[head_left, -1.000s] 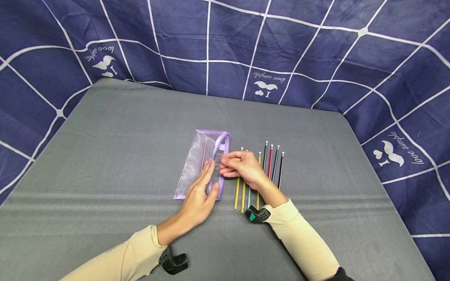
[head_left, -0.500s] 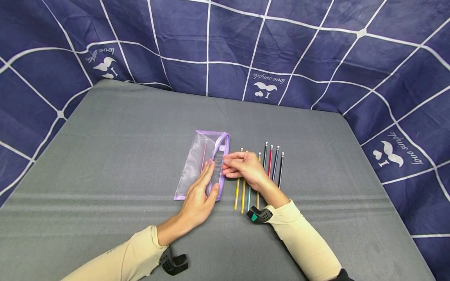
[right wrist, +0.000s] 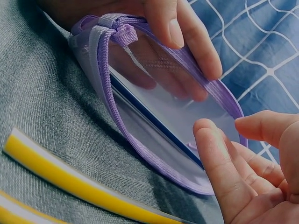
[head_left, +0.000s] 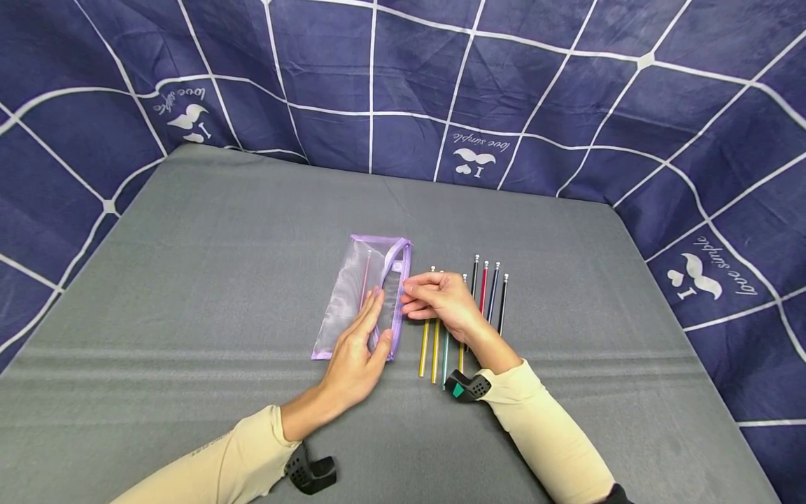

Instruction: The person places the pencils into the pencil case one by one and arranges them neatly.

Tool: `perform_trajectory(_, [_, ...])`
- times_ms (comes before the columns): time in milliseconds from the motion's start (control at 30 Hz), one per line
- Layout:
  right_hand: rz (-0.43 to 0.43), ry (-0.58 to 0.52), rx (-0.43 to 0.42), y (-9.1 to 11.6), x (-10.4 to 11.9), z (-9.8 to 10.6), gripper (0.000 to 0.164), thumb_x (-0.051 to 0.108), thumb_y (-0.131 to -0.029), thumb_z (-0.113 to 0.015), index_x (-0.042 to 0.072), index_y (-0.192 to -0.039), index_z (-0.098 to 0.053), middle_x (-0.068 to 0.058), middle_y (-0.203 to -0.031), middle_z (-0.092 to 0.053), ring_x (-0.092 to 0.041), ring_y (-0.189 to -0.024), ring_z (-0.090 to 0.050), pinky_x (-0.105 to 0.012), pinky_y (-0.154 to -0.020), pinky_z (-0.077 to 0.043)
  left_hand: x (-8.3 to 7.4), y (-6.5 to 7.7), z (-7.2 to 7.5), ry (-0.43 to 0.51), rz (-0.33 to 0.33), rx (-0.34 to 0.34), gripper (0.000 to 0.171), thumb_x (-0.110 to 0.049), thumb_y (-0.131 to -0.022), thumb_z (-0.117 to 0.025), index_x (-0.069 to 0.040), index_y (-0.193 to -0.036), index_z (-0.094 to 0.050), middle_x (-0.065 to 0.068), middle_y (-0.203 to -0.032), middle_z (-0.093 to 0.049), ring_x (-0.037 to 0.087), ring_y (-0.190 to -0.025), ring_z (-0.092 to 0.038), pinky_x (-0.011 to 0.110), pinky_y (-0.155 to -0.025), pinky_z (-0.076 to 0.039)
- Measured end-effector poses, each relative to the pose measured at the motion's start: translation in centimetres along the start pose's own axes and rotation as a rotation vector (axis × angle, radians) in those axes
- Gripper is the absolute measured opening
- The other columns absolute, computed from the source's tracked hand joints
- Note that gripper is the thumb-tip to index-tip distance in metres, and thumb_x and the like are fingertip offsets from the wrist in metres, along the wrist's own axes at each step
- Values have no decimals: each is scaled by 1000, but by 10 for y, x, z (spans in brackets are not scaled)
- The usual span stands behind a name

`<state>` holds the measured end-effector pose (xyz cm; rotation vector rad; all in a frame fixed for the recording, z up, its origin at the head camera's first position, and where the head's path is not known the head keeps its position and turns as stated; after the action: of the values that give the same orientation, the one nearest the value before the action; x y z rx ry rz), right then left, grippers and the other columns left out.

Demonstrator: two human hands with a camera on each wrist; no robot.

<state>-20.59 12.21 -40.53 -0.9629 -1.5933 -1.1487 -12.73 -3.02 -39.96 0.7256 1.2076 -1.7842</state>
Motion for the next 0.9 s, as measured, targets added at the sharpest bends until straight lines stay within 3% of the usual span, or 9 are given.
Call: perform_trajectory(900, [20, 32, -37, 11, 3, 19, 36, -3, -93, -61, -25, -120, -52, -8, -75, -71, -15, -63, -71, -29, -62, -61, 0, 2, 0, -2, 1, 1, 59, 0, -93, -58, 9, -147, -37, 23, -153, -35, 40, -142, -30, 51, -117, -24])
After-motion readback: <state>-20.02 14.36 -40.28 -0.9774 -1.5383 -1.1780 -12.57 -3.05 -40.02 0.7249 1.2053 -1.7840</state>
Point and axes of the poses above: each hand's wrist, its own y-axis away from the middle knuckle, its own z-axis out of the back of the hand, x = y × z, the point moved 6 cm from there along -y, towards the middle knuckle
